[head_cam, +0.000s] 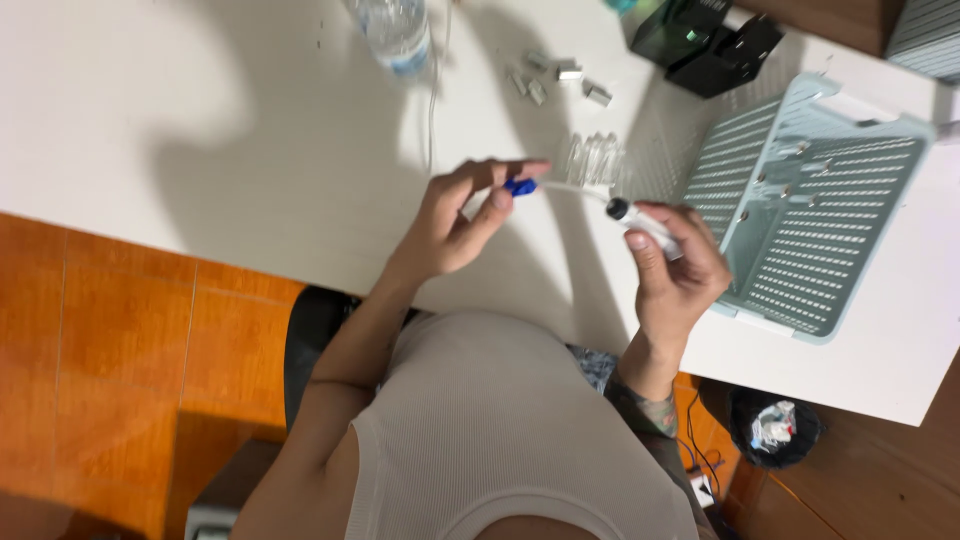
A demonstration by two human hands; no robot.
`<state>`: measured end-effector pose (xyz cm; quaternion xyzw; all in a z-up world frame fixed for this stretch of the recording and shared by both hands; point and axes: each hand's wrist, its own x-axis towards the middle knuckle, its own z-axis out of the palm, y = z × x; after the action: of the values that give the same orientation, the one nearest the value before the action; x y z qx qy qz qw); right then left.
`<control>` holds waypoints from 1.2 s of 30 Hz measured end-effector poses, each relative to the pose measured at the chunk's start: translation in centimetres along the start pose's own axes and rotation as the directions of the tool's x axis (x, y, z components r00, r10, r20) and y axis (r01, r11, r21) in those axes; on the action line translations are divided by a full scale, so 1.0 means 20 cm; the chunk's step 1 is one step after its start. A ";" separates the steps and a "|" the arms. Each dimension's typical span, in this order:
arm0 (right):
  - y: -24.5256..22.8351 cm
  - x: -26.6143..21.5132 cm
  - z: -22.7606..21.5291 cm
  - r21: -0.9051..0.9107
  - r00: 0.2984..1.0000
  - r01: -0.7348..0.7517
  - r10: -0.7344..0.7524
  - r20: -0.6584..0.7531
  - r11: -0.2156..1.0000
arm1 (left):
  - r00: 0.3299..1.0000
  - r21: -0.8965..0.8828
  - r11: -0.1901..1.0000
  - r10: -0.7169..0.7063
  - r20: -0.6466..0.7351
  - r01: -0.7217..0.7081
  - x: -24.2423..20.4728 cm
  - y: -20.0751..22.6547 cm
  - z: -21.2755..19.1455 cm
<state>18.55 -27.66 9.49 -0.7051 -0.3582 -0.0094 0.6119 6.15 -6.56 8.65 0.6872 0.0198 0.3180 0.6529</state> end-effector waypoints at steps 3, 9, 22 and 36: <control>-0.04 0.03 0.01 -0.012 1.000 0.009 -0.009 0.001 1.000 | 0.999 0.019 1.000 -0.003 0.038 0.003 0.03 0.03 -0.01; -0.10 0.04 0.01 0.027 1.000 -0.005 0.005 0.019 1.000 | 0.999 0.042 0.999 0.016 0.036 -0.017 0.03 0.04 0.00; -0.08 0.02 0.03 0.007 0.997 -0.046 0.045 0.066 0.999 | 1.000 0.150 0.988 -0.026 0.012 0.024 -0.07 0.01 -0.05; -0.08 0.02 0.02 -0.054 0.995 -0.068 0.072 0.071 0.996 | 0.998 0.245 0.968 -0.037 -0.057 0.050 -0.10 -0.06 -0.04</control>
<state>17.85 -27.17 10.87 -0.7326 -0.3549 0.0287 0.5801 4.63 -6.65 6.72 0.7537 0.0909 0.3166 0.5687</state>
